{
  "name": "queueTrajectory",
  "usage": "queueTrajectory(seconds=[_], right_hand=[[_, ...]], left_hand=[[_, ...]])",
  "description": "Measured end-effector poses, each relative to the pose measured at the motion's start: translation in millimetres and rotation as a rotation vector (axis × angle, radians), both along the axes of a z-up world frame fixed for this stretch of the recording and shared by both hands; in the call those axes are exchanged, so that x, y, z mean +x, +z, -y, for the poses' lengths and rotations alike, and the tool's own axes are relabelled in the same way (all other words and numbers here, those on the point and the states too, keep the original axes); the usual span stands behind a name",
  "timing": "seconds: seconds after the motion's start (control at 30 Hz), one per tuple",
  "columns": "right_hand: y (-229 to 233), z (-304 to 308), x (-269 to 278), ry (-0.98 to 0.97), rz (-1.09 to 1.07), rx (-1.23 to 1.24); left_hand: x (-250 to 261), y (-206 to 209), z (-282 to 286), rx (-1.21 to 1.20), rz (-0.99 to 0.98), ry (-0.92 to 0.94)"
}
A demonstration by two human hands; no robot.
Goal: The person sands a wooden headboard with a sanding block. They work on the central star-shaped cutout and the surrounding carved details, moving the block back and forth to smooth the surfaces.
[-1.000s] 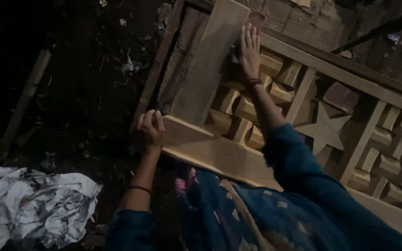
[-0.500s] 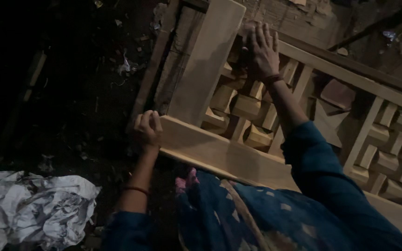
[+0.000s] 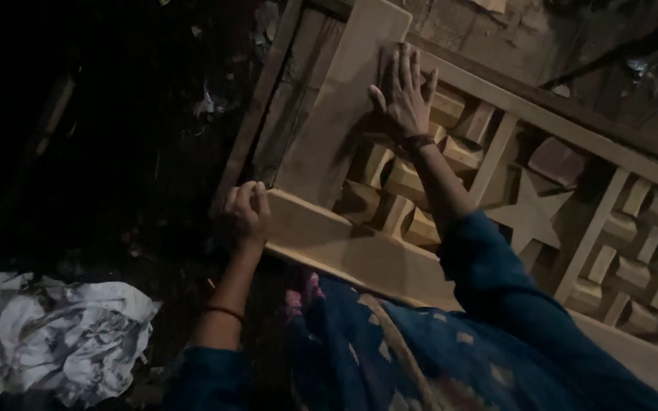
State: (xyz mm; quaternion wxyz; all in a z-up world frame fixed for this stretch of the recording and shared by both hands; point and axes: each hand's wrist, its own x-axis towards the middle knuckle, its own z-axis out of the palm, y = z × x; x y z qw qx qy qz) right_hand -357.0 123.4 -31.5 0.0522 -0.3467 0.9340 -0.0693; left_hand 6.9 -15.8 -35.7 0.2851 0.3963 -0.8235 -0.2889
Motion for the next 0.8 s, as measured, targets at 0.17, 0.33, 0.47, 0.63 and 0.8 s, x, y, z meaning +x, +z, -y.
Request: queueTrajectory(seconds=[0.17, 0.33, 0.47, 0.63, 0.8], right_hand=[[7, 32, -6, -0.070, 0.008, -0.116], [13, 14, 61, 0.006, -0.021, -0.009], [8, 7, 85, 0.018, -0.005, 0.029], [19, 38, -1, -0.151, 0.063, 0.027], [27, 35, 8, -0.063, 0.075, 0.003]], left_hand=[[6, 2, -4, 0.014, 0.055, -0.006], [2, 1, -3, 0.037, -0.138, -0.014], [0, 0, -3, -0.011, -0.089, -0.018], [1, 20, -9, 0.038, 0.047, 0.032], [-1, 41, -10, -0.021, 0.103, 0.026]])
